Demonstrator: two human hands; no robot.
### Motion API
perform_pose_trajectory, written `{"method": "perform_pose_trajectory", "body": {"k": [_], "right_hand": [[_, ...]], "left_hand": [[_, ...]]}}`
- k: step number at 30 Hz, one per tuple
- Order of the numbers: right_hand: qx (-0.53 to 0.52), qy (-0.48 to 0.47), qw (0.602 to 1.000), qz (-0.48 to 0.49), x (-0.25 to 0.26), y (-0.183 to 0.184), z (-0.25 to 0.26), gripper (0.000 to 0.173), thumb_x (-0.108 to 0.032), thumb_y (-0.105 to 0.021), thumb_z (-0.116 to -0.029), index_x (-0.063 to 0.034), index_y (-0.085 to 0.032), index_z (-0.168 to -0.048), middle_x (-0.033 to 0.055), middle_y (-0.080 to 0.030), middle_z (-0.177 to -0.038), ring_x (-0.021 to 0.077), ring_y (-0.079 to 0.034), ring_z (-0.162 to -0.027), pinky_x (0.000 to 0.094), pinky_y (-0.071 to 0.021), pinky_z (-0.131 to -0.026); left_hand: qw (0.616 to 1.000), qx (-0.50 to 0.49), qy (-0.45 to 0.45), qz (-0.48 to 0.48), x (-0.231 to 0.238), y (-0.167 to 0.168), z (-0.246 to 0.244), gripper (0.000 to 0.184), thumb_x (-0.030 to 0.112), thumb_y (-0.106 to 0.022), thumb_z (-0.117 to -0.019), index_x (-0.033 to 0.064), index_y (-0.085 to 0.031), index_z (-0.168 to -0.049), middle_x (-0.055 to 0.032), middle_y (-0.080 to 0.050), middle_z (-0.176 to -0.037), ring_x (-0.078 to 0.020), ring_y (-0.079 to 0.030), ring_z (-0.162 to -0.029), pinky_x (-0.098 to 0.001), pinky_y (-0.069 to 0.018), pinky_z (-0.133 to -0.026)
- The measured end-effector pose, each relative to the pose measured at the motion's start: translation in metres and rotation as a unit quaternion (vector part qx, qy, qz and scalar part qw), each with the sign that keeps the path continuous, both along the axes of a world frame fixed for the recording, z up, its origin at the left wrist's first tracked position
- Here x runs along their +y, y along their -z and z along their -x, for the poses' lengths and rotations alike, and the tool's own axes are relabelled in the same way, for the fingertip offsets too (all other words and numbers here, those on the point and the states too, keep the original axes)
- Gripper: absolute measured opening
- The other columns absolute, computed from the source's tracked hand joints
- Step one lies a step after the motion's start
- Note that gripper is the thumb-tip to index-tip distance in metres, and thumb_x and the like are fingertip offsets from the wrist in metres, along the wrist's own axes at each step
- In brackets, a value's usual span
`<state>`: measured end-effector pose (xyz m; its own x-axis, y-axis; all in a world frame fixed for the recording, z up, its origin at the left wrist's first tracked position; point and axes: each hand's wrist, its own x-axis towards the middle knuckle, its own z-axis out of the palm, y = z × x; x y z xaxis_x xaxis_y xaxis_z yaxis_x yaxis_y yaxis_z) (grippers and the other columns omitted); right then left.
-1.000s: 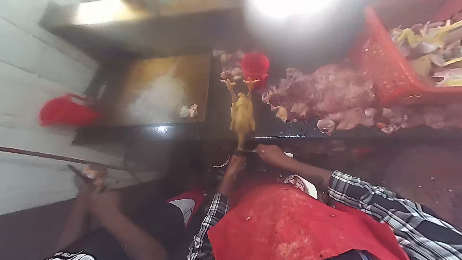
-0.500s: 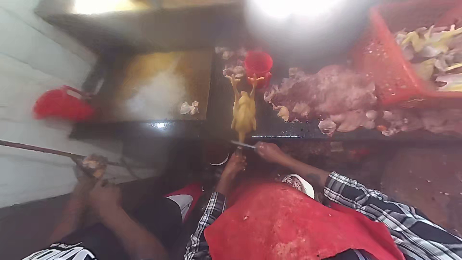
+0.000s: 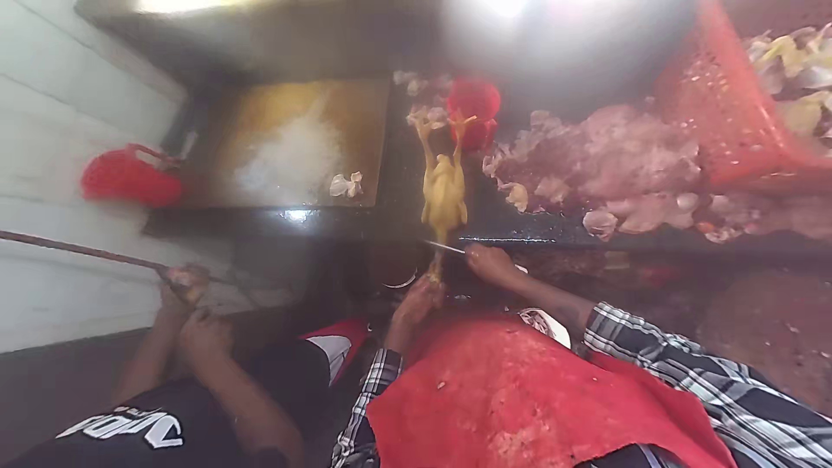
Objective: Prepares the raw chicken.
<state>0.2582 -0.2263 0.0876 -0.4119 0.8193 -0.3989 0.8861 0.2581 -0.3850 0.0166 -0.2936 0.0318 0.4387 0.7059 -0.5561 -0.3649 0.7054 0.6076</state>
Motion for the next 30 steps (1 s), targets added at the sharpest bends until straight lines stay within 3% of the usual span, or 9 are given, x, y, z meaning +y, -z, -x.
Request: {"method": "perform_pose_trajectory", "body": {"k": [2,5,9,12,14,17,22,25,30], "right_hand": [[0.009,-0.009,1.000,-0.006,-0.002,-0.009,0.010,0.036,-0.028,-0.041,-0.1078,-0.0115,-0.063,-0.130,0.0148,-0.065,-0.129,0.0396,-0.070,-0.101,0.0625,-0.0564,-0.081],[0.050,-0.082,0.995,-0.004,-0.021,-0.014,0.018,0.034,-0.026,-0.041,-0.1073,-0.0124,-0.063,-0.129,0.0137,-0.065,-0.129,0.0379,-0.070,-0.099,0.0607,-0.0566,-0.078],[0.002,0.007,1.000,-0.019,0.006,-0.003,-0.003,0.036,-0.029,-0.043,-0.1070,-0.0139,-0.063,-0.133,0.0147,-0.065,-0.132,0.0398,-0.070,-0.105,0.0633,-0.0560,-0.083],[0.027,0.042,0.999,-0.016,0.000,-0.017,-0.001,0.040,-0.032,-0.041,-0.1090,-0.0128,-0.060,-0.138,0.0144,-0.062,-0.135,0.0358,-0.068,-0.110,0.0583,-0.0564,-0.090],[0.065,0.020,0.998,0.005,-0.008,-0.027,0.004,0.040,-0.032,-0.041,-0.1091,-0.0124,-0.060,-0.139,0.0131,-0.062,-0.136,0.0324,-0.067,-0.115,0.0550,-0.0552,-0.095],[0.100,0.000,0.994,0.046,-0.023,-0.020,0.010,0.041,-0.033,-0.042,-0.1088,-0.0102,-0.061,-0.138,0.0133,-0.063,-0.136,0.0301,-0.064,-0.123,0.0532,-0.0511,-0.103],[0.087,-0.046,0.995,0.024,-0.037,-0.021,0.018,0.038,-0.031,-0.041,-0.1086,-0.0133,-0.063,-0.134,0.0105,-0.065,-0.134,0.0296,-0.068,-0.115,0.0541,-0.0562,-0.093],[0.063,-0.074,0.995,0.028,-0.037,-0.024,0.021,0.035,-0.029,-0.042,-0.1073,-0.0122,-0.063,-0.130,0.0126,-0.066,-0.129,0.0346,-0.069,-0.106,0.0588,-0.0566,-0.085],[0.041,0.010,0.999,0.031,-0.014,-0.014,0.011,0.038,-0.030,-0.041,-0.1087,-0.0071,-0.062,-0.130,0.0153,-0.064,-0.131,0.0348,-0.066,-0.116,0.0578,-0.0536,-0.095]], "left_hand": [[1.000,0.003,0.009,0.004,0.000,-0.004,0.000,0.047,0.015,-0.042,-0.1047,0.0121,-0.037,-0.151,-0.0069,-0.063,-0.095,-0.0118,-0.055,-0.061,-0.0267,-0.0488,-0.053],[1.000,0.006,0.007,-0.001,-0.007,-0.002,-0.001,0.028,0.013,-0.043,-0.1031,0.0094,-0.049,-0.130,-0.0059,-0.064,-0.091,-0.0129,-0.056,-0.062,-0.0290,-0.0504,-0.055],[0.975,0.206,-0.017,-0.079,-0.011,-0.004,-0.009,0.058,0.011,-0.051,-0.1020,0.0115,-0.029,-0.156,-0.0078,-0.062,-0.099,-0.0129,-0.057,-0.067,-0.0295,-0.0518,-0.058],[0.884,0.433,-0.012,-0.174,-0.005,-0.008,-0.017,0.072,0.014,-0.064,-0.0940,0.0062,-0.030,-0.157,-0.0169,-0.053,-0.147,-0.0221,-0.058,-0.128,-0.0420,-0.0525,-0.104],[0.898,0.398,-0.055,-0.181,-0.004,-0.003,-0.018,0.075,0.018,-0.063,-0.0962,0.0048,-0.025,-0.160,-0.0203,-0.042,-0.157,-0.0265,-0.050,-0.138,-0.0440,-0.0479,-0.110],[0.926,0.334,-0.084,-0.153,-0.008,-0.003,-0.014,0.062,0.026,-0.053,-0.1047,0.0082,-0.029,-0.159,-0.0182,-0.047,-0.152,-0.0243,-0.059,-0.125,-0.0412,-0.0536,-0.099],[0.935,0.325,-0.028,-0.139,-0.013,-0.004,-0.007,0.075,0.033,-0.076,-0.0923,0.0040,-0.040,-0.152,-0.0163,-0.065,-0.123,-0.0202,-0.068,-0.092,-0.0369,-0.0601,-0.078],[0.945,0.304,-0.001,-0.123,-0.013,-0.010,-0.008,0.048,0.028,-0.077,-0.0901,0.0016,-0.058,-0.125,-0.0088,-0.066,-0.087,-0.0169,-0.061,-0.064,-0.0340,-0.0547,-0.059],[0.996,0.082,-0.004,-0.043,-0.016,-0.015,-0.008,0.041,0.018,-0.057,-0.1020,0.0057,-0.051,-0.140,0.0023,-0.048,-0.069,-0.0090,-0.045,-0.052,-0.0265,-0.0456,-0.051]]}}
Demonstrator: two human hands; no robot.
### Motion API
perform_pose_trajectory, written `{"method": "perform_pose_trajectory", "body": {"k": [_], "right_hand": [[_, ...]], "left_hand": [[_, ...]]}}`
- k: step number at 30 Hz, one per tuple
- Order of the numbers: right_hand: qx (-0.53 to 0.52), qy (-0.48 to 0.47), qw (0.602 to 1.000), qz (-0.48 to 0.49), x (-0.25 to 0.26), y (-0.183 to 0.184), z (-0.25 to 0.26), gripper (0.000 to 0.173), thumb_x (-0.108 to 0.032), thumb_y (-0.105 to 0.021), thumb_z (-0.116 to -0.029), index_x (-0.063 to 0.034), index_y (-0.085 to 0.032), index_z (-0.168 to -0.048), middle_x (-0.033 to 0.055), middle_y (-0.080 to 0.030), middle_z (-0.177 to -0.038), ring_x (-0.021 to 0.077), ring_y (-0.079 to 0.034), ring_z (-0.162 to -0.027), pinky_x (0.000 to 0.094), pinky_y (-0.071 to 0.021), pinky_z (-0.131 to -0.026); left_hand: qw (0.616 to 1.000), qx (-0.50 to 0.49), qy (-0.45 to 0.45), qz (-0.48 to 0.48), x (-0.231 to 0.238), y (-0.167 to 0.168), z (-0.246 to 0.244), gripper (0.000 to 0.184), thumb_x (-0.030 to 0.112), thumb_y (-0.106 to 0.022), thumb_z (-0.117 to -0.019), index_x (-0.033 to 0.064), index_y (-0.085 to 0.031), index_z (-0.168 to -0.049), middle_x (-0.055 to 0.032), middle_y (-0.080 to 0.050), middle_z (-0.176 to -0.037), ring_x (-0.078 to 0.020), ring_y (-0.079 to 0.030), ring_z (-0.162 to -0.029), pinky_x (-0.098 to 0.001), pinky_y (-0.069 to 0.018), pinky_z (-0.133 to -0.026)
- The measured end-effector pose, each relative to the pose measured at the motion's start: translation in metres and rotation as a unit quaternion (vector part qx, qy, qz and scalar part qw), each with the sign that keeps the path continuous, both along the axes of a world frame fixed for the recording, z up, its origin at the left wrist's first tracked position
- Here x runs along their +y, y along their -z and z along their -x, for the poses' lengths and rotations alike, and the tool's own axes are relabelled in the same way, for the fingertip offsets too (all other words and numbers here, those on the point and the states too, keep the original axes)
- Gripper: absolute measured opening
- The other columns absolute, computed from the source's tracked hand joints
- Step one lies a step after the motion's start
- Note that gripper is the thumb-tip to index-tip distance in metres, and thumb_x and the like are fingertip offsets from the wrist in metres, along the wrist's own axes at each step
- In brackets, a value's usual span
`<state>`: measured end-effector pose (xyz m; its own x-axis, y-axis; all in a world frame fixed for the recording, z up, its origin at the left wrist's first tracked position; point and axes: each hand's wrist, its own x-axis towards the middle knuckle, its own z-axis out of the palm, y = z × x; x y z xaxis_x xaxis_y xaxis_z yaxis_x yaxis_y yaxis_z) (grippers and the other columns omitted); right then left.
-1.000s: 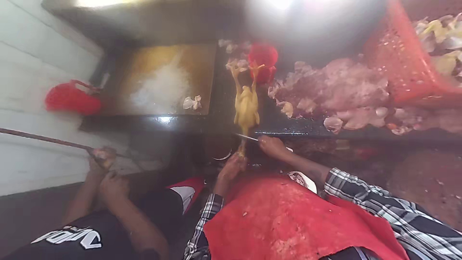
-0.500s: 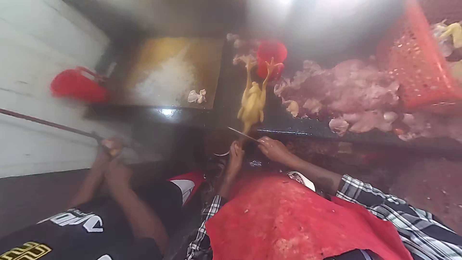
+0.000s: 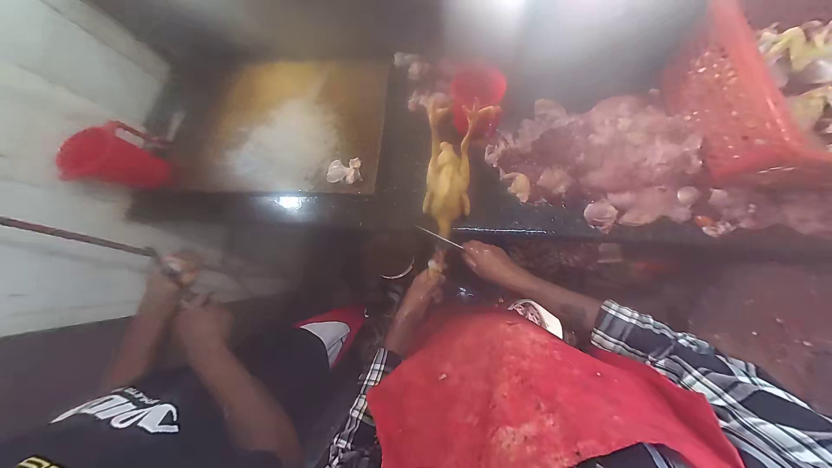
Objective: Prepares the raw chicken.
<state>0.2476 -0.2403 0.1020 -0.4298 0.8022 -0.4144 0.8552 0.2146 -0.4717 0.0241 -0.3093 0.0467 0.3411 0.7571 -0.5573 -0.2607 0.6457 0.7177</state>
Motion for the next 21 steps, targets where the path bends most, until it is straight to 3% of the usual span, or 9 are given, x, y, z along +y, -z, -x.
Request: {"method": "perform_pose_trajectory", "body": {"k": [4,7,9,11,12,14,16,19,21], "right_hand": [[0.061,-0.068,0.996,0.011,-0.018,-0.010,0.005,0.038,-0.030,-0.041,-0.1086,-0.0066,-0.063,-0.130,0.0149,-0.066,-0.129,0.0327,-0.067,-0.116,0.0555,-0.0539,-0.095],[0.019,0.000,1.000,0.013,-0.009,0.007,0.002,0.038,-0.031,-0.042,-0.1081,-0.0057,-0.063,-0.127,0.0169,-0.066,-0.127,0.0355,-0.067,-0.114,0.0582,-0.0540,-0.094],[0.030,0.014,0.999,0.013,-0.009,0.002,0.005,0.039,-0.031,-0.042,-0.1084,-0.0050,-0.062,-0.129,0.0170,-0.065,-0.130,0.0348,-0.065,-0.118,0.0569,-0.0524,-0.098],[0.035,-0.036,0.999,0.018,-0.020,-0.012,0.011,0.040,-0.031,-0.041,-0.1088,-0.0070,-0.062,-0.133,0.0153,-0.065,-0.132,0.0337,-0.066,-0.118,0.0567,-0.0534,-0.098],[0.023,-0.051,0.998,0.017,-0.022,-0.013,0.012,0.038,-0.031,-0.040,-0.1086,-0.0074,-0.062,-0.130,0.0154,-0.065,-0.130,0.0345,-0.067,-0.115,0.0579,-0.0543,-0.094],[-0.009,-0.029,0.999,0.024,-0.013,-0.006,0.007,0.038,-0.031,-0.040,-0.1086,-0.0064,-0.062,-0.128,0.0176,-0.065,-0.129,0.0379,-0.067,-0.114,0.0609,-0.0540,-0.092],[-0.019,0.008,1.000,0.021,-0.003,0.001,0.003,0.037,-0.031,-0.041,-0.1081,-0.0070,-0.063,-0.127,0.0166,-0.066,-0.128,0.0362,-0.066,-0.115,0.0591,-0.0536,-0.094],[0.021,-0.030,0.999,0.037,-0.011,-0.012,0.010,0.038,-0.031,-0.042,-0.1088,-0.0062,-0.063,-0.129,0.0163,-0.065,-0.130,0.0346,-0.066,-0.117,0.0576,-0.0526,-0.097],[0.002,-0.045,0.998,0.032,-0.012,-0.010,0.011,0.037,-0.031,-0.041,-0.1083,-0.0068,-0.063,-0.126,0.0165,-0.066,-0.127,0.0364,-0.067,-0.114,0.0596,-0.0537,-0.092]], "left_hand": [[1.000,-0.019,-0.013,0.008,0.000,-0.002,0.001,0.019,0.014,-0.057,-0.1011,0.0075,-0.052,-0.118,0.0027,-0.049,-0.067,-0.0094,-0.048,-0.053,-0.0269,-0.0479,-0.053],[1.000,-0.011,-0.009,0.002,-0.001,0.003,0.004,0.042,0.015,-0.061,-0.0989,0.0059,-0.051,-0.139,0.0014,-0.050,-0.070,-0.0095,-0.047,-0.052,-0.0269,-0.0467,-0.051],[0.997,0.067,-0.003,-0.032,0.001,0.000,0.004,0.047,0.018,-0.067,-0.0956,0.0039,-0.052,-0.138,-0.0029,-0.055,-0.076,-0.0120,-0.050,-0.054,-0.0291,-0.0485,-0.052],[0.970,0.224,0.017,-0.089,0.003,-0.003,0.002,0.043,0.023,-0.073,-0.0905,0.0024,-0.060,-0.126,-0.0085,-0.065,-0.086,-0.0163,-0.059,-0.063,-0.0337,-0.0539,-0.057],[0.940,0.320,0.038,-0.111,0.005,-0.004,0.000,0.043,0.025,-0.073,-0.0882,0.0047,-0.063,-0.124,-0.0097,-0.068,-0.094,-0.0185,-0.066,-0.074,-0.0386,-0.0579,-0.067],[0.884,0.445,0.072,-0.128,0.007,-0.006,-0.001,0.051,0.024,-0.072,-0.0869,0.0152,-0.062,-0.136,-0.0094,-0.072,-0.113,-0.0211,-0.071,-0.100,-0.0474,-0.0588,-0.089],[0.855,0.498,0.080,-0.126,0.007,-0.009,-0.001,0.055,0.023,-0.070,-0.0871,0.0215,-0.059,-0.141,-0.0081,-0.072,-0.118,-0.0222,-0.071,-0.106,-0.0501,-0.0576,-0.093],[0.836,0.528,0.082,-0.123,0.008,-0.017,-0.005,0.049,0.024,-0.071,-0.0890,0.0160,-0.061,-0.137,-0.0105,-0.073,-0.114,-0.0253,-0.071,-0.102,-0.0517,-0.0577,-0.091],[0.821,0.550,0.093,-0.123,0.010,-0.020,-0.007,0.046,0.025,-0.071,-0.0904,0.0151,-0.062,-0.134,-0.0107,-0.073,-0.114,-0.0271,-0.071,-0.103,-0.0533,-0.0570,-0.092]]}}
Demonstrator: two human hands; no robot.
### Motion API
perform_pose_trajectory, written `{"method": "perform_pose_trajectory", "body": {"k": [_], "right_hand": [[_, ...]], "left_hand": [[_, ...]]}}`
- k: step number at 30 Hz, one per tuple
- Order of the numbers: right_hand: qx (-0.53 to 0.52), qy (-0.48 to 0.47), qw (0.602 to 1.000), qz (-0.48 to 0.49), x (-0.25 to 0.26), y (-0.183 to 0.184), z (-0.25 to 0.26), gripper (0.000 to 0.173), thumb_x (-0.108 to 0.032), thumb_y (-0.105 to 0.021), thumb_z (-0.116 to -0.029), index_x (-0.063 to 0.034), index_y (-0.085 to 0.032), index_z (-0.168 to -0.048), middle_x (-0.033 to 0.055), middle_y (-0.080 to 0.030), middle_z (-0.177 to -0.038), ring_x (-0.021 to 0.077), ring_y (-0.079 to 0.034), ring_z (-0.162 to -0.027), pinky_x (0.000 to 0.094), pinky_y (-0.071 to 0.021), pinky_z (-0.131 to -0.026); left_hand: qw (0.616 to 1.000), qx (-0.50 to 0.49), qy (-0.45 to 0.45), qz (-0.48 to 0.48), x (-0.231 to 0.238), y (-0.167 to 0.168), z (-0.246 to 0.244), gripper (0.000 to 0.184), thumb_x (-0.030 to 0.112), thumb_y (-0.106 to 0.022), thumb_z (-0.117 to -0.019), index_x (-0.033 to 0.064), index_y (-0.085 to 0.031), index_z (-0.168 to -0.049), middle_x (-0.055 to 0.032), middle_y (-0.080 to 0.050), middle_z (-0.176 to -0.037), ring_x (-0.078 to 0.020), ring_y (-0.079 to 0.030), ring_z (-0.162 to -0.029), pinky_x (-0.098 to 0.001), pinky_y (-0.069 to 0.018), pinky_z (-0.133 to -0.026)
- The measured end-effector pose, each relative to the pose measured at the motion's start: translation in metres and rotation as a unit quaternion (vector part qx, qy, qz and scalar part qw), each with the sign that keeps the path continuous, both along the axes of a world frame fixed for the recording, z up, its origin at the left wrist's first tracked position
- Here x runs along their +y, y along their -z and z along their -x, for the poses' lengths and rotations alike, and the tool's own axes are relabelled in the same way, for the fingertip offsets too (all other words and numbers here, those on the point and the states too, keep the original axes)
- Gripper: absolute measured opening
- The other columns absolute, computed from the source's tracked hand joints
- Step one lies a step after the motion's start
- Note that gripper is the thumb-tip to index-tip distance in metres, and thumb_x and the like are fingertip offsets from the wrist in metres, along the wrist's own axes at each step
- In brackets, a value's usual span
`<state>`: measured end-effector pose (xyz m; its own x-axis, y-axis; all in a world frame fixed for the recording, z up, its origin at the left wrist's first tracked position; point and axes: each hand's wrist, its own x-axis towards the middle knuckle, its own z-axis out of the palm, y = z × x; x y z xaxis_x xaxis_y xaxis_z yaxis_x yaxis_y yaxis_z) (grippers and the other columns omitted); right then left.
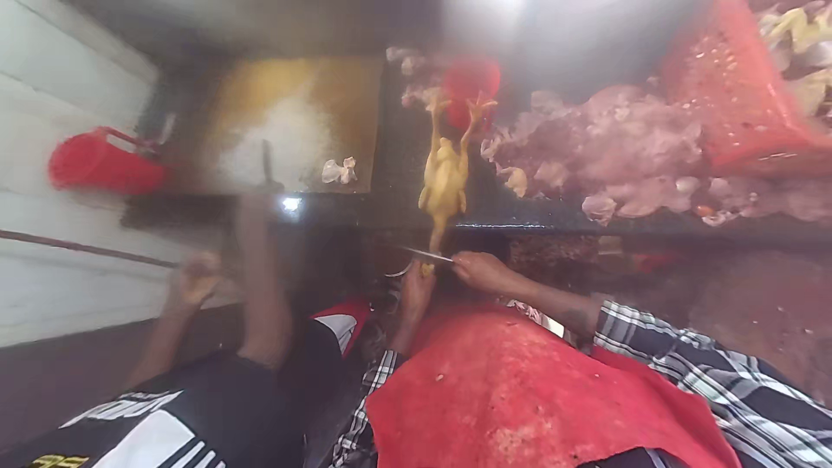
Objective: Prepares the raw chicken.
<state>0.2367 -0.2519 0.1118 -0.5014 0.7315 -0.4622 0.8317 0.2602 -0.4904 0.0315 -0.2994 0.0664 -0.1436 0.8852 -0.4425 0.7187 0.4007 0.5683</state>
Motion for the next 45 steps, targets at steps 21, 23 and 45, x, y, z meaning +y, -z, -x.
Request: {"method": "perform_pose_trajectory", "body": {"k": [21,23,45], "right_hand": [[0.049,0.086,0.995,0.032,0.019,0.011,-0.004,0.036,-0.033,-0.045,-0.1070,-0.0061,-0.065,-0.121,0.0172,-0.068,-0.117,0.0337,-0.067,-0.111,0.0575,-0.0523,-0.095],[0.134,0.067,0.988,0.029,0.013,0.001,0.002,0.035,-0.031,-0.048,-0.1055,-0.0059,-0.067,-0.121,0.0160,-0.070,-0.115,0.0306,-0.068,-0.108,0.0544,-0.0522,-0.096],[0.151,0.056,0.981,0.108,0.017,0.000,0.021,0.054,-0.057,-0.069,-0.0912,-0.0101,-0.069,-0.118,0.0131,-0.072,-0.106,0.0282,-0.070,-0.099,0.0584,-0.0554,-0.091]], "left_hand": [[1.000,0.000,0.002,0.028,0.008,-0.007,-0.004,0.050,0.022,-0.069,-0.0907,0.0187,-0.060,-0.139,-0.0112,-0.072,-0.117,-0.0286,-0.071,-0.106,-0.0545,-0.0570,-0.092],[0.999,0.003,0.023,0.029,0.007,-0.013,-0.006,0.048,0.024,-0.069,-0.0913,0.0163,-0.061,-0.138,-0.0124,-0.072,-0.116,-0.0301,-0.071,-0.105,-0.0557,-0.0563,-0.092],[0.999,-0.048,0.019,0.012,0.004,-0.021,-0.002,0.045,0.037,-0.073,-0.0913,0.0032,-0.067,-0.120,-0.0141,-0.072,-0.107,-0.0261,-0.070,-0.102,-0.0503,-0.0556,-0.094]]}}
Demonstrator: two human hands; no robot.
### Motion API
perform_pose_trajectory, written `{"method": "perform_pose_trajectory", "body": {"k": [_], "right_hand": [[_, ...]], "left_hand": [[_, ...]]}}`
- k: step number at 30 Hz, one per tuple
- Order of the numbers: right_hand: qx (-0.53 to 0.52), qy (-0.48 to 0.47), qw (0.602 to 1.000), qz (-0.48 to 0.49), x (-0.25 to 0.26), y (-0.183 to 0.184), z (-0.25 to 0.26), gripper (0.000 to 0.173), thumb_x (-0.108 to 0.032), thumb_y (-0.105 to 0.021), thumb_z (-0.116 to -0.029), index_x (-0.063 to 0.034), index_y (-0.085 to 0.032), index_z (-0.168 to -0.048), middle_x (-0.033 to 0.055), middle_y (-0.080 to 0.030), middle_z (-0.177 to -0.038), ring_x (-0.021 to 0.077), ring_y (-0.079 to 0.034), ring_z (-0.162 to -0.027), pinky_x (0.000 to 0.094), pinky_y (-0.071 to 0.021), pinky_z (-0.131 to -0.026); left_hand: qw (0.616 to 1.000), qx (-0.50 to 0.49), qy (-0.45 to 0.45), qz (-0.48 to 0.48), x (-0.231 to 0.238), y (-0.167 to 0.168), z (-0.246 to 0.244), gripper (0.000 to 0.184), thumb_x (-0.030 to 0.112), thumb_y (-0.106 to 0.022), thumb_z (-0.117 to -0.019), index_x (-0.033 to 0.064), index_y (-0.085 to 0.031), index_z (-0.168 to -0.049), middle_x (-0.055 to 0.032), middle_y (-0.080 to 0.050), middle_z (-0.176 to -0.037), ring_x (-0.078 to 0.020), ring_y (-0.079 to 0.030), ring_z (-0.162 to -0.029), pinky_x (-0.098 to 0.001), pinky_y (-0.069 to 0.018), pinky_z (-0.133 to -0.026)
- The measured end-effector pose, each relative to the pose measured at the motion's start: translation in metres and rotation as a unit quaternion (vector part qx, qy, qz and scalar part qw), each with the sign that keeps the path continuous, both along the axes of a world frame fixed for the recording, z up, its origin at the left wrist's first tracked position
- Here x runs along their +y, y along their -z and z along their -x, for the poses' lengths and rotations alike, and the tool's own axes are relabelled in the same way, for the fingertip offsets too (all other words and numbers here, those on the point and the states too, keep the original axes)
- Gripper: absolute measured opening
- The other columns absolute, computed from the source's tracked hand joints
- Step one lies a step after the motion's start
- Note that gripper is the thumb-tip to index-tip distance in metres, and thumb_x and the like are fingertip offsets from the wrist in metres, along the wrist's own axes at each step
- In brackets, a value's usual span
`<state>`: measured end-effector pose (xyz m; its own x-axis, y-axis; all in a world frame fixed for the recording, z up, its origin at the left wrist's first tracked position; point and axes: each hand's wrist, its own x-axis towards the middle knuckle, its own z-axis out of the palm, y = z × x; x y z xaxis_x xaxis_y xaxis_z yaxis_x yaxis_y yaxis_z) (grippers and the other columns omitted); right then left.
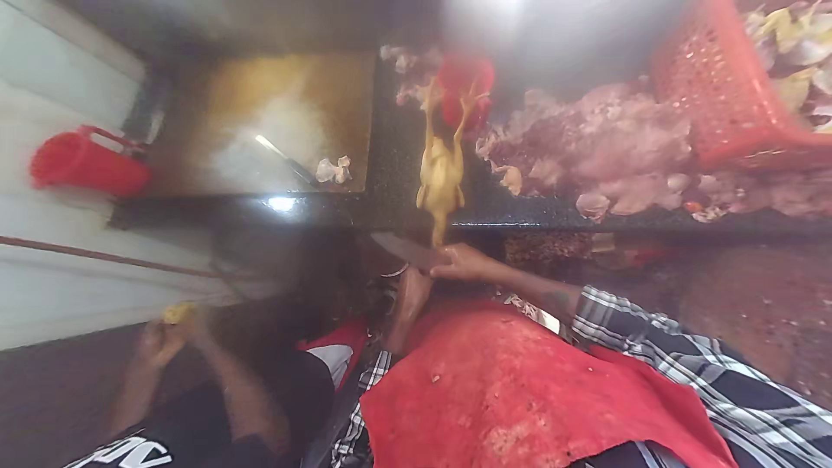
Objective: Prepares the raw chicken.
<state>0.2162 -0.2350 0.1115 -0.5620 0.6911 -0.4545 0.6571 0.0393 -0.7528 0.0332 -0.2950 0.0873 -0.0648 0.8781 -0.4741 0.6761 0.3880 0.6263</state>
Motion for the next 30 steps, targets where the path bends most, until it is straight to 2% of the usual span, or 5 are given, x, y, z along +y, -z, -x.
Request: {"method": "perform_pose_trajectory", "body": {"k": [9,11,15,20,30], "right_hand": [[0.060,0.262,0.960,0.077,-0.005,0.004,-0.068,0.053,-0.056,-0.045,-0.1060,-0.0093,-0.067,-0.119,0.0094,-0.062,-0.080,0.0174,-0.059,-0.061,0.0377,-0.0541,-0.059],[-0.031,0.221,0.974,-0.040,-0.008,0.012,-0.091,0.055,-0.058,-0.049,-0.1031,-0.0069,-0.068,-0.107,0.0126,-0.067,-0.087,0.0240,-0.065,-0.076,0.0475,-0.0553,-0.071],[-0.122,0.127,0.978,-0.113,-0.018,0.024,-0.106,0.047,-0.039,-0.062,-0.0989,-0.0064,-0.062,-0.134,0.0159,-0.064,-0.132,0.0310,-0.063,-0.122,0.0537,-0.0493,-0.105],[-0.152,0.089,0.950,-0.258,-0.009,0.007,-0.075,0.037,-0.024,-0.046,-0.1065,-0.0300,-0.062,-0.139,0.0085,-0.066,-0.128,0.0291,-0.069,-0.107,0.0537,-0.0596,-0.084],[-0.196,0.008,0.963,-0.182,-0.002,0.013,-0.060,0.036,-0.024,-0.044,-0.1057,-0.0228,-0.064,-0.135,0.0096,-0.067,-0.130,0.0363,-0.070,-0.104,0.0622,-0.0573,-0.082]], "left_hand": [[0.993,-0.116,-0.014,-0.001,0.002,0.033,0.012,0.053,0.026,-0.072,-0.0902,0.0141,-0.058,-0.139,-0.0117,-0.068,-0.125,-0.0216,-0.067,-0.112,-0.0459,-0.0557,-0.098],[0.986,-0.164,-0.030,0.004,0.006,0.045,0.012,0.054,0.028,-0.075,-0.0873,0.0088,-0.060,-0.135,-0.0144,-0.066,-0.124,-0.0225,-0.065,-0.113,-0.0444,-0.0548,-0.098],[0.964,-0.254,-0.039,0.065,0.007,0.055,0.010,0.051,0.026,-0.070,-0.0918,0.0045,-0.057,-0.137,-0.0128,-0.069,-0.115,-0.0188,-0.068,-0.095,-0.0377,-0.0581,-0.083],[0.911,-0.368,-0.068,0.172,-0.001,0.074,0.011,0.035,0.024,-0.051,-0.1056,0.0066,-0.057,-0.136,-0.0078,-0.070,-0.100,-0.0171,-0.066,-0.076,-0.0319,-0.0564,-0.066],[0.909,-0.372,-0.131,0.132,-0.004,0.098,0.010,0.037,0.022,-0.061,-0.1025,0.0041,-0.057,-0.135,-0.0084,-0.068,-0.094,-0.0154,-0.063,-0.073,-0.0298,-0.0546,-0.063]]}}
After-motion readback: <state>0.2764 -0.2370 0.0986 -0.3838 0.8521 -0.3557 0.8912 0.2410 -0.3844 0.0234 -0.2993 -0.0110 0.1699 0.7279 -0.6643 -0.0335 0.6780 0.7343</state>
